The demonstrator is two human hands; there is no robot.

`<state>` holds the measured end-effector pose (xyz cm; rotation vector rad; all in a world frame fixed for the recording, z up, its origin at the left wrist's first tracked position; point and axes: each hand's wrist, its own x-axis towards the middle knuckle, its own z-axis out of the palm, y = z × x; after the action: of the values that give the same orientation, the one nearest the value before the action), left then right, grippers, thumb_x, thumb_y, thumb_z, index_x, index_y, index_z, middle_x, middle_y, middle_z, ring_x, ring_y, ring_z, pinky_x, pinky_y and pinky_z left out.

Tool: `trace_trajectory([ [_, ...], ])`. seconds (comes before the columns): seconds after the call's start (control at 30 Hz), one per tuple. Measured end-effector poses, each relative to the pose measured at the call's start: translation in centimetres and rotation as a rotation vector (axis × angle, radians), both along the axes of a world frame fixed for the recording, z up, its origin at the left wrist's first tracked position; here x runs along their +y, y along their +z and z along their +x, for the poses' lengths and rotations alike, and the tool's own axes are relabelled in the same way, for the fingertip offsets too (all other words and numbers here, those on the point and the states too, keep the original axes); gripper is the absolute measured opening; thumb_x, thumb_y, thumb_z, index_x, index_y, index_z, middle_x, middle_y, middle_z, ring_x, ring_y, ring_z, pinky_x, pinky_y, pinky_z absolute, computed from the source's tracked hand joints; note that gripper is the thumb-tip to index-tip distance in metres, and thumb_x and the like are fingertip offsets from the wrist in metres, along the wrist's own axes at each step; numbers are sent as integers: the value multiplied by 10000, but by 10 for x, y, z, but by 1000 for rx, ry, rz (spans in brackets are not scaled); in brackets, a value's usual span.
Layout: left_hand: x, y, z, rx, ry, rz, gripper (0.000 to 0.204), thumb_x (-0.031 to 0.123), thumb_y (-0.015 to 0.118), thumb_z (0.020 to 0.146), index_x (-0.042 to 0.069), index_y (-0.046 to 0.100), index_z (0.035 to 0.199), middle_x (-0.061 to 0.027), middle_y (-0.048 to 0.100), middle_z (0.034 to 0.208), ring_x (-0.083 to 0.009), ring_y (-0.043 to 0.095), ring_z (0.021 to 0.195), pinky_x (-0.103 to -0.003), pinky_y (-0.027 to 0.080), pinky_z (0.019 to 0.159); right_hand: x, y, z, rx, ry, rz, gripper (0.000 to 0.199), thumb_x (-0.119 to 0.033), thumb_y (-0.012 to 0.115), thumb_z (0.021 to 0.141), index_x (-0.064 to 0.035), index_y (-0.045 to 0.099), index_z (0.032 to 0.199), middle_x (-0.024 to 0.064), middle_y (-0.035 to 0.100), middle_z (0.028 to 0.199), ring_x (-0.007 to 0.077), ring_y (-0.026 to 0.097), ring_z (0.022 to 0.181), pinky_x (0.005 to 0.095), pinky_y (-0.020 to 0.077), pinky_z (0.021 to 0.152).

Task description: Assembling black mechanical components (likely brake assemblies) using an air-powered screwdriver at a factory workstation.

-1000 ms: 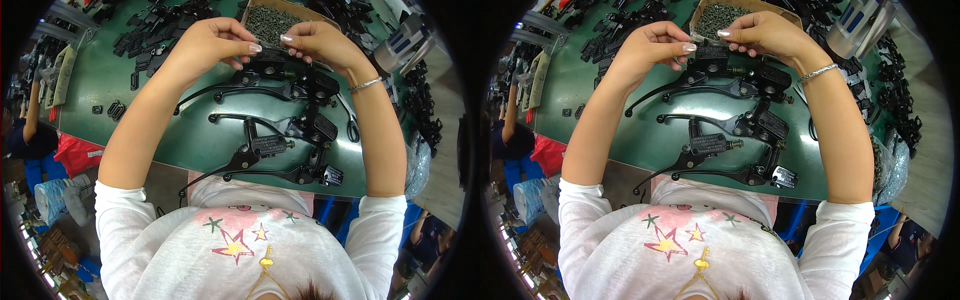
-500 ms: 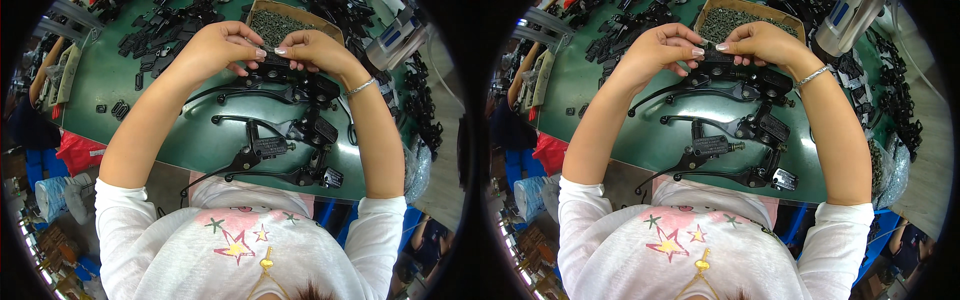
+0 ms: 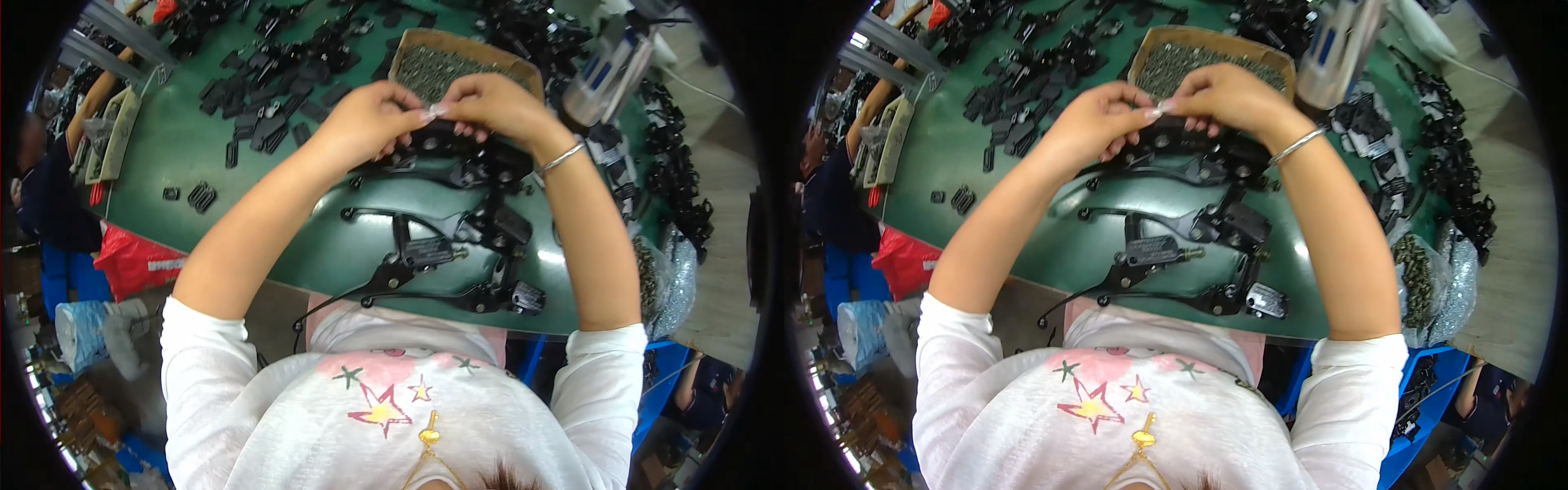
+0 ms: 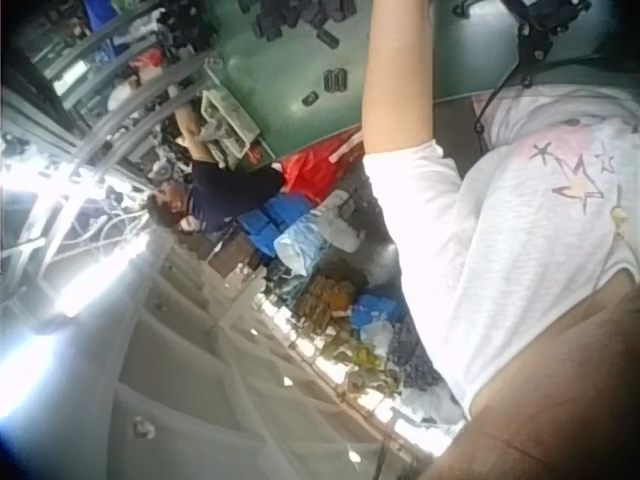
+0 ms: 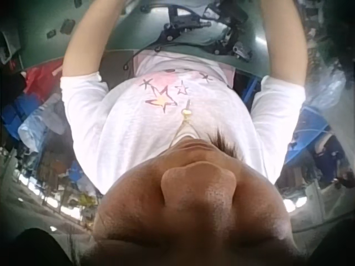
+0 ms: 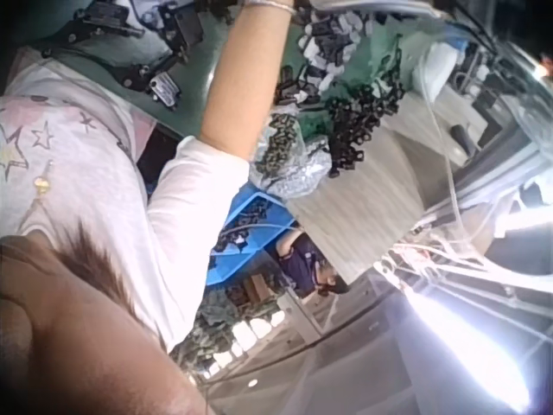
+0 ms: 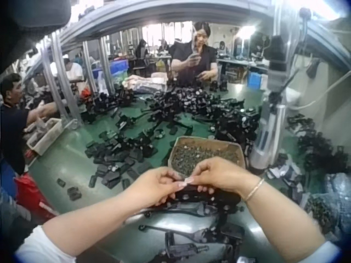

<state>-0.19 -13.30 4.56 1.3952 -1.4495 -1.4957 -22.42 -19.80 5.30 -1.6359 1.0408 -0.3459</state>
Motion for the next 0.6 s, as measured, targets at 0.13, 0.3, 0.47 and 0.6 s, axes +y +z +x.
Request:
trace_trajectory([
  [0.13, 1, -20, 8, 210, 26, -5, 238, 230, 721, 911, 32, 626, 1002, -7, 624, 724, -62, 511, 553, -207, 391, 474, 1, 4, 9, 27, -23, 63, 188, -236, 733, 898, -53, 695, 882, 20, 670, 726, 83, 629, 644, 213, 477, 539],
  [0.3, 9, -51, -13, 215, 58, -202, 200, 208, 691, 933, 42, 620, 1020, 13, 632, 789, -54, 548, 655, -214, 427, 573, 21, -14, 3, 69, -119, -185, 197, -210, 791, 849, -42, 698, 893, 14, 674, 733, 83, 608, 652, 241, 473, 574],
  [0.47, 13, -51, -5, 210, 45, -127, 199, 226, 699, 928, 52, 632, 998, 11, 628, 776, -69, 553, 637, -227, 433, 561, 96, 72, 7, 124, -93, -513, 294, -235, 820, 825, -10, 673, 945, 13, 648, 788, 78, 575, 731, 252, 472, 644],
  [0.6, 10, -58, 2, 168, 79, -187, 200, 233, 703, 925, 51, 641, 982, 10, 618, 752, -73, 554, 634, -227, 424, 557, 141, 194, 0, -130, -295, -1294, 221, -152, 716, 900, -27, 639, 1065, 36, 642, 890, 80, 585, 785, 241, 470, 677],
])
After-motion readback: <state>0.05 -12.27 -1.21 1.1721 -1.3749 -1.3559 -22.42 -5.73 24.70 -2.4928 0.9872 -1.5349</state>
